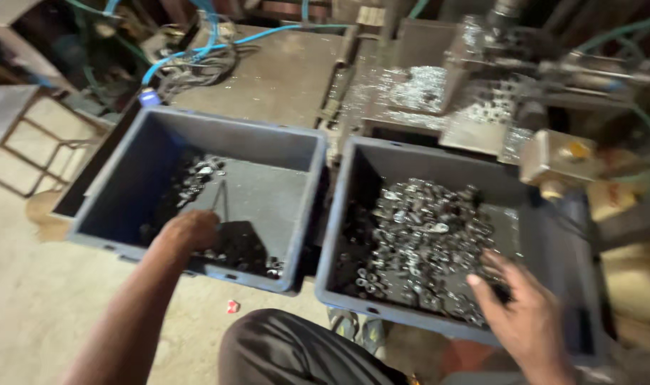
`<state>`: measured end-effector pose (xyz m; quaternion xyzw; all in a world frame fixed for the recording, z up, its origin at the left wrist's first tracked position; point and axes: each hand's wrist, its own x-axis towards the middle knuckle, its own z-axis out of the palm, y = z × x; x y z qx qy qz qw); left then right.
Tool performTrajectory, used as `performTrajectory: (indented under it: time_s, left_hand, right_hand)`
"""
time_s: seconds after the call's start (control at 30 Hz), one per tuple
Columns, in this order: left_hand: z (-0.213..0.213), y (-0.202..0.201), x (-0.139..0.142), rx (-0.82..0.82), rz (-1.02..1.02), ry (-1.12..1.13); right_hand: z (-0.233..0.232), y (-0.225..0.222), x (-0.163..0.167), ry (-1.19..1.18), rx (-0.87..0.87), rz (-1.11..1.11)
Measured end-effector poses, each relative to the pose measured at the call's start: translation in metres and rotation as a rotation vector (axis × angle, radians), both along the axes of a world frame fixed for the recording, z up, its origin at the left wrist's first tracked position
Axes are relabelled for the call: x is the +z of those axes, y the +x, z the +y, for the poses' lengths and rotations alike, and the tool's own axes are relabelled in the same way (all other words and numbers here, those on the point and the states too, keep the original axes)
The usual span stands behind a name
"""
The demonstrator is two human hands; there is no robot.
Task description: The person repeatedly picks small metal parts from a bin, places them into a drill press fixture, and removes them after machining. The person uses a small tool to assist in handling the parts and transfers them between two bins during the process.
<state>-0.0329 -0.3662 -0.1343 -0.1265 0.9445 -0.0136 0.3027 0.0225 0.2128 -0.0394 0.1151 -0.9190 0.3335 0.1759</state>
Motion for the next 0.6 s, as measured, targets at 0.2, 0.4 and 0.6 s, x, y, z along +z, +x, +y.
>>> performTrajectory:
  time_s: [0.2,0.4,0.6]
  left_hand:
    - [0.02,0.013,0.034,-0.017,0.292,0.031]
    - [0.117,0.034,0.123,0.109,0.732,0.111]
    - [0.265,0.045,0.166,-0.22,1.282,0.359]
  right_hand:
    - [-0.001,0.002,0.014,-0.094,-0.002,-0.06]
    - [0.008,0.001,0.01,-0.159,0.053,-0.015]
    - [0.027,-0.007,-0.019,-0.503,0.099,-0.332]
